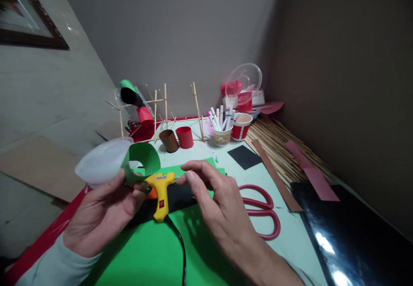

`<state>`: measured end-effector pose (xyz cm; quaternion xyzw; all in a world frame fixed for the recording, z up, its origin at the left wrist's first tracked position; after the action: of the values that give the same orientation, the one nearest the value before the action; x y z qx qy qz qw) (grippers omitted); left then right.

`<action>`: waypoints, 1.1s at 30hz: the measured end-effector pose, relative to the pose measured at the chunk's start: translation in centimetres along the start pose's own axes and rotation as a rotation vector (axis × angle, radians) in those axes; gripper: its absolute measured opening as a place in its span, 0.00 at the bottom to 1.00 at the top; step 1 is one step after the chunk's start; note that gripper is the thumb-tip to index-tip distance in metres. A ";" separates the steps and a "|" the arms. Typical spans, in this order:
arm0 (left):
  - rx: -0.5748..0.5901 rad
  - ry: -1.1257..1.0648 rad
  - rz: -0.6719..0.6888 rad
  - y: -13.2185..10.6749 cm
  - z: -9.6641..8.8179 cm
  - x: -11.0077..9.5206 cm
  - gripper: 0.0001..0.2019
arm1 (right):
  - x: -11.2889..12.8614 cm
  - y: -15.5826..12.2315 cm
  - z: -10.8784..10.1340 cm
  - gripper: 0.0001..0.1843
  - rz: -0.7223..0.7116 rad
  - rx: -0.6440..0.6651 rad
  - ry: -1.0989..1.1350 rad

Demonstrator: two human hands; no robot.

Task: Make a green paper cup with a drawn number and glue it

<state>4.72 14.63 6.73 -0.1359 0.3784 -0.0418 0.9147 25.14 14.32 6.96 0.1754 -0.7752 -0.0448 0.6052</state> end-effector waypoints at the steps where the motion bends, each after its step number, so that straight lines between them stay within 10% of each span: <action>1: -0.018 -0.003 0.011 -0.1 0.1 -0.1 0.12 | -0.1 0.0 0.0 0.13 0.007 0.003 -0.002; 25: 0.035 0.210 0.135 -0.2 -0.3 0.0 0.16 | -0.8 0.2 1.3 0.09 -0.066 0.136 -0.232; 33: 0.016 0.320 0.538 0.9 -0.9 -3.7 0.13 | -1.6 -0.4 2.7 0.11 -0.089 0.322 -0.524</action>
<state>1.40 15.90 8.38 -0.0151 0.5396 0.1780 0.8228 22.99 14.08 4.69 0.2850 -0.8936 0.0084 0.3466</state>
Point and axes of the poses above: each hand's wrist, its own y-axis towards the middle knuckle, its own z-axis out of the palm, x = y × z, the point moved 4 cm from there along y, towards the middle knuckle, and after that the axes turned 6 degrees about x, right-handed, at the moved point
